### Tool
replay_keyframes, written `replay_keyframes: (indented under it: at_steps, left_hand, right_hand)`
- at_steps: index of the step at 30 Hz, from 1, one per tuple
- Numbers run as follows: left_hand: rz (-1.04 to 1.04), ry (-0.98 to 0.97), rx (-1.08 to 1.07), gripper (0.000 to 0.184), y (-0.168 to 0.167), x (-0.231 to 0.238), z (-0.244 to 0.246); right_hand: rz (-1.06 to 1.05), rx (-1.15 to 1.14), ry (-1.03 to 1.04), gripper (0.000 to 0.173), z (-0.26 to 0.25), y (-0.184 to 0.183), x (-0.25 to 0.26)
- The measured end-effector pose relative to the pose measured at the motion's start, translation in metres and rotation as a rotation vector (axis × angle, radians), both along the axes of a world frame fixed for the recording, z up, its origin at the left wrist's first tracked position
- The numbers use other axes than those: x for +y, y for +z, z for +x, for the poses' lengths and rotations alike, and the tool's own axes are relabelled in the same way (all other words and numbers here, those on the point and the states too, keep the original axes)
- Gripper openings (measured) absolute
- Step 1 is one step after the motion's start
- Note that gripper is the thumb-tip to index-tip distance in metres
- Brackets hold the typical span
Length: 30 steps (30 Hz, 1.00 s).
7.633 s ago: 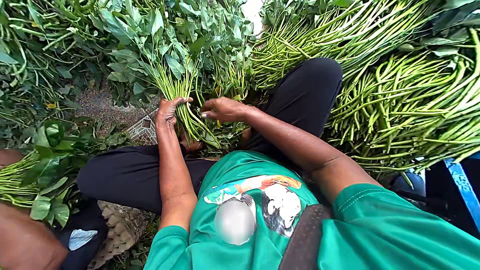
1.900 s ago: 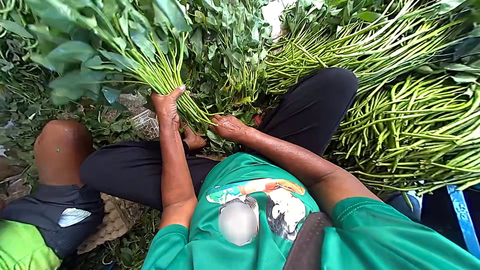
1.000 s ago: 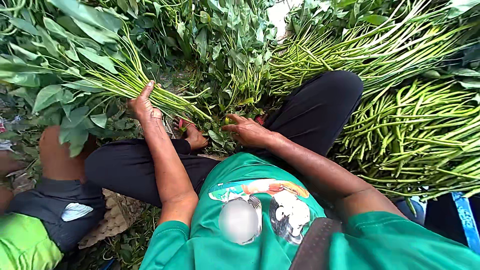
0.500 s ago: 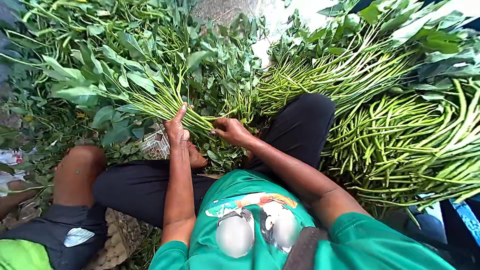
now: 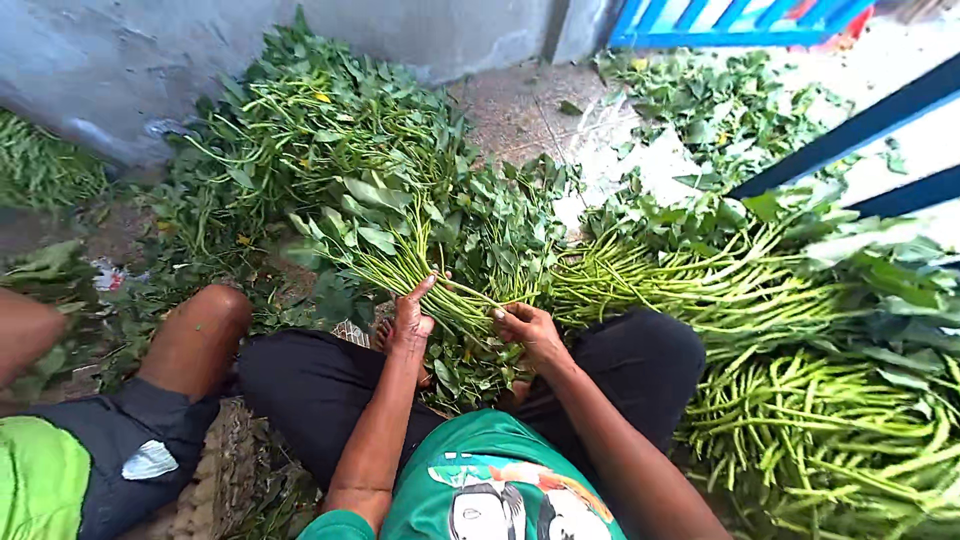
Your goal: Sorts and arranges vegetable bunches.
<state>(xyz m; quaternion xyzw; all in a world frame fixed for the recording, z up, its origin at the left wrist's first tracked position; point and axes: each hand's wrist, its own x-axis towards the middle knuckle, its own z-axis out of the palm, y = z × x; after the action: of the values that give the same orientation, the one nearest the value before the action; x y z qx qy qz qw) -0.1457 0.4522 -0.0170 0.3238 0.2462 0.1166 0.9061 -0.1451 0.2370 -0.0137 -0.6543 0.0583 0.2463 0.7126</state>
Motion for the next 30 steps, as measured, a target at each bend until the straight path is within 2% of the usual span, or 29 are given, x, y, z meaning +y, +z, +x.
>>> replay_keyframes:
  at_steps: [3,6,9,11,12,13,15,17,20,22,26,30]
  left_hand:
    - [-0.122,0.028,0.006,0.018,0.005,-0.004,0.003]
    - [-0.137,0.018,0.032,0.018,0.012,-0.009,0.005]
    - [-0.031,0.036,0.033,0.024,0.019,-0.001,0.012]
    - [0.143,0.011,0.036,0.035,0.022,0.015,0.012]
    - [0.224,0.0,0.042,0.041,0.022,0.02,0.011]
    - [0.287,-0.002,0.036,0.046,0.021,0.022,0.011]
    - [0.353,0.02,-0.006,0.048,0.021,0.014,0.012]
    - [0.345,0.042,-0.049,0.047,0.026,-0.007,0.014]
    - [0.251,-0.023,-0.057,0.046,0.036,-0.042,0.012]
    - [0.143,-0.072,0.013,0.046,0.043,-0.058,0.009]
    - [-0.072,-0.169,0.191,0.028,0.053,-0.073,0.01]
    - [-0.036,-0.328,0.245,0.025,0.058,-0.088,0.018]
  right_hand:
    - [-0.135,-0.149,0.078,0.019,0.0,0.004,-0.006]
    - [-0.635,-0.314,0.383,0.033,-0.001,0.019,-0.014]
    - [-1.146,-0.242,0.633,0.031,-0.006,0.032,-0.017]
    - [-1.244,-0.158,0.709,0.03,-0.007,0.03,-0.03]
    - [-1.199,-0.209,0.67,0.031,-0.007,0.031,-0.038]
    - [-1.119,-0.306,0.606,0.04,-0.004,0.034,-0.045]
    - [-0.965,-0.456,0.487,0.07,0.006,0.041,-0.046]
    - [-0.786,-0.497,0.41,0.095,0.016,0.049,-0.03]
    - [-0.612,-0.485,0.435,0.112,0.018,0.049,-0.001]
    - [-0.591,-0.417,0.472,0.11,0.013,0.045,0.009]
    - [-0.357,-0.247,0.353,0.077,0.004,0.024,0.003]
    - [-0.143,-0.099,0.228,0.055,-0.004,0.033,-0.01]
